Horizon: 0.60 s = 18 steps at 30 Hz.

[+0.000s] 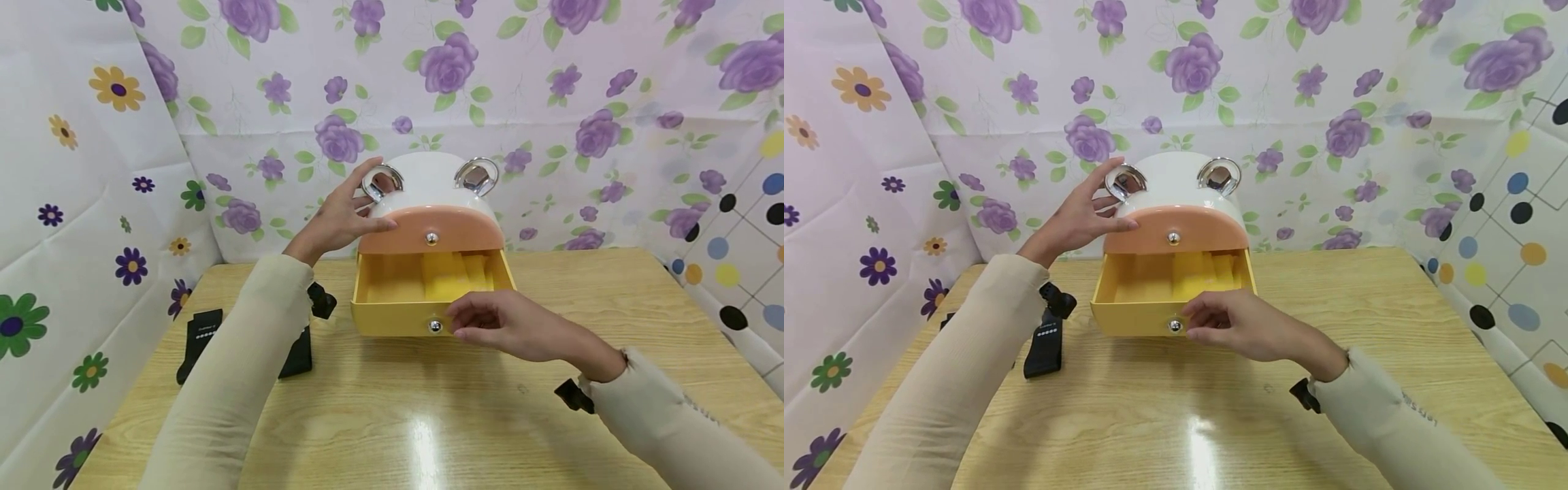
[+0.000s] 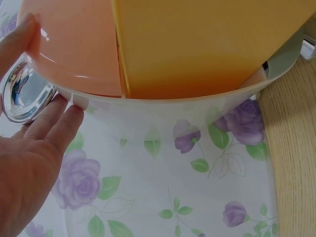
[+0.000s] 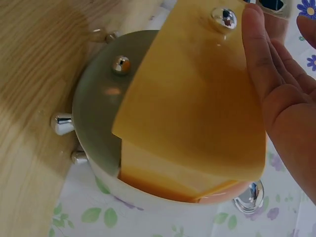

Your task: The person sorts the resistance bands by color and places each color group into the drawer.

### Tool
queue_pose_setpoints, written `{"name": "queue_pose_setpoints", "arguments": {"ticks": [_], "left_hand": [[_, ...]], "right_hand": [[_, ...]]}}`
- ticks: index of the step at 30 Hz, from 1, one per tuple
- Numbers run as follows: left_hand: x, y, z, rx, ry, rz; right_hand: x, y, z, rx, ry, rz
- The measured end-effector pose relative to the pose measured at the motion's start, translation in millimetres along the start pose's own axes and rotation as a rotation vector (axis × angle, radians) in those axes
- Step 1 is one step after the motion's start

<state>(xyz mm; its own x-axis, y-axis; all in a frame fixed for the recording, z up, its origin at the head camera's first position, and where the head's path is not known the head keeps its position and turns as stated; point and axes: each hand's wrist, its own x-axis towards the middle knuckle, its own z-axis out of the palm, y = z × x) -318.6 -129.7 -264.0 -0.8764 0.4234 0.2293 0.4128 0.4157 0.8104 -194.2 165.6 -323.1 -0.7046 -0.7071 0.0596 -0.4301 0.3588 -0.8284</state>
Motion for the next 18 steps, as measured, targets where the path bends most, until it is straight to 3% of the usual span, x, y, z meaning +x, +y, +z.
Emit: {"name": "queue_pose_setpoints", "arguments": {"ticks": [9, 18], "left_hand": [[1.0, -0.5, 0.0, 0.01, -0.012, 0.017], [-0.9, -0.8, -0.9, 0.026, -0.015, 0.013]], "right_hand": [[1.4, 16.6, 19.6, 0.073, -0.094, 0.034], [7.9, 26.3, 35.9, 0.1, -0.08, 0.033]]}}
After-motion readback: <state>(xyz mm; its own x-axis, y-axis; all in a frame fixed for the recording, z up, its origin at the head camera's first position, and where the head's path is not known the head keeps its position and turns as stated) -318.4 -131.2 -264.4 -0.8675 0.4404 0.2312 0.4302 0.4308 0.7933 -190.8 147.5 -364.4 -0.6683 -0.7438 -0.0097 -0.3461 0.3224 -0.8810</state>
